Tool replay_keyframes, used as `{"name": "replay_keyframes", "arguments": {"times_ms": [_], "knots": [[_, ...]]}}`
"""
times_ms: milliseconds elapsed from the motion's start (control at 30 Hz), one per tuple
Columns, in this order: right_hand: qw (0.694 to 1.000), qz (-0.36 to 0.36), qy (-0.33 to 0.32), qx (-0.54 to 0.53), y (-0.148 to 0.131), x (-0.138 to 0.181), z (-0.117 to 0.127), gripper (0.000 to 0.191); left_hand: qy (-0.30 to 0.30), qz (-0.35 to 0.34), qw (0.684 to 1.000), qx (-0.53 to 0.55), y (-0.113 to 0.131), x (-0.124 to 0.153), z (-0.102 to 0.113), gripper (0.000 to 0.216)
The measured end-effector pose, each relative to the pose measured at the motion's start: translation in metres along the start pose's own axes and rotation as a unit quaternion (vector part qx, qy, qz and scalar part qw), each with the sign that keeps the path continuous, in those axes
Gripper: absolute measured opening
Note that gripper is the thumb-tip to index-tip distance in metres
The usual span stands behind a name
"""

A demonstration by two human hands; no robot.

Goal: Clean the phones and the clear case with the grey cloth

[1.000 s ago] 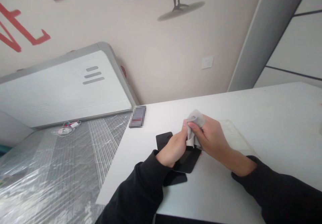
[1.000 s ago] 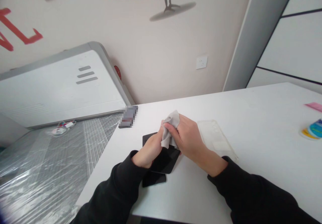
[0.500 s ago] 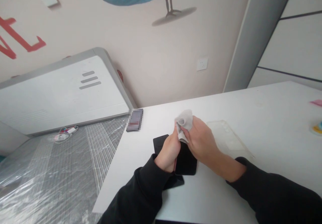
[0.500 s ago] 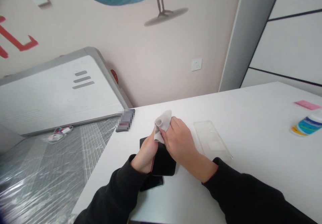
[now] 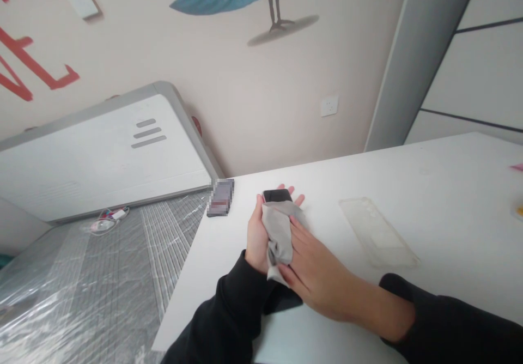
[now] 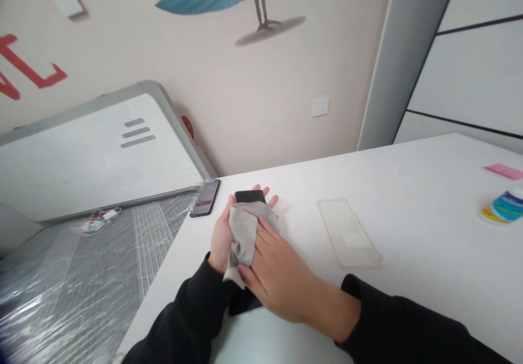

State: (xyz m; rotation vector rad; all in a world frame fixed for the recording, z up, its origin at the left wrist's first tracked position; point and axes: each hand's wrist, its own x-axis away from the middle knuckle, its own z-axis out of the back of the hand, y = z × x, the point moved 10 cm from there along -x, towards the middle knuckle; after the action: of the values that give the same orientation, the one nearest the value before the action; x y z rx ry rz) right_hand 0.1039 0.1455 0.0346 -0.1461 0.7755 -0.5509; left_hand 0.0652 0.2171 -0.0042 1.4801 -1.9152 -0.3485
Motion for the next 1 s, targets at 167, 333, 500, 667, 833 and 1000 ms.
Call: {"name": "replay_keyframes", "arguments": {"times_ms": [167,333,500,667,833,1000], "knots": [[0.999,-0.008,-0.036,-0.034,0.000,0.003,-0.004,0.063,-0.016,-0.059,0.998,-0.010,0.020,0.001,-0.004,0.052],[0.992,-0.100,0.057,-0.049,0.045,-0.004,0.004,0.064,-0.055,0.044,0.997,-0.004,-0.023,0.006,-0.014,0.057],[0.994,-0.078,0.057,-0.058,0.048,-0.016,0.000,0.070,-0.051,0.057,0.997,0.012,-0.029,0.003,-0.011,0.063],[0.991,-0.005,0.006,-0.135,0.017,-0.021,0.003,0.065,0.035,-0.118,0.992,0.023,0.026,-0.006,0.013,0.044],[0.914,-0.196,0.040,-0.353,0.054,-0.008,-0.014,0.048,0.086,-0.370,0.923,-0.054,0.069,0.025,0.015,0.048],[0.697,-0.341,0.043,-0.629,0.079,0.005,-0.051,0.061,-0.044,-0.615,0.757,-0.217,0.065,0.074,-0.031,0.060]]}}
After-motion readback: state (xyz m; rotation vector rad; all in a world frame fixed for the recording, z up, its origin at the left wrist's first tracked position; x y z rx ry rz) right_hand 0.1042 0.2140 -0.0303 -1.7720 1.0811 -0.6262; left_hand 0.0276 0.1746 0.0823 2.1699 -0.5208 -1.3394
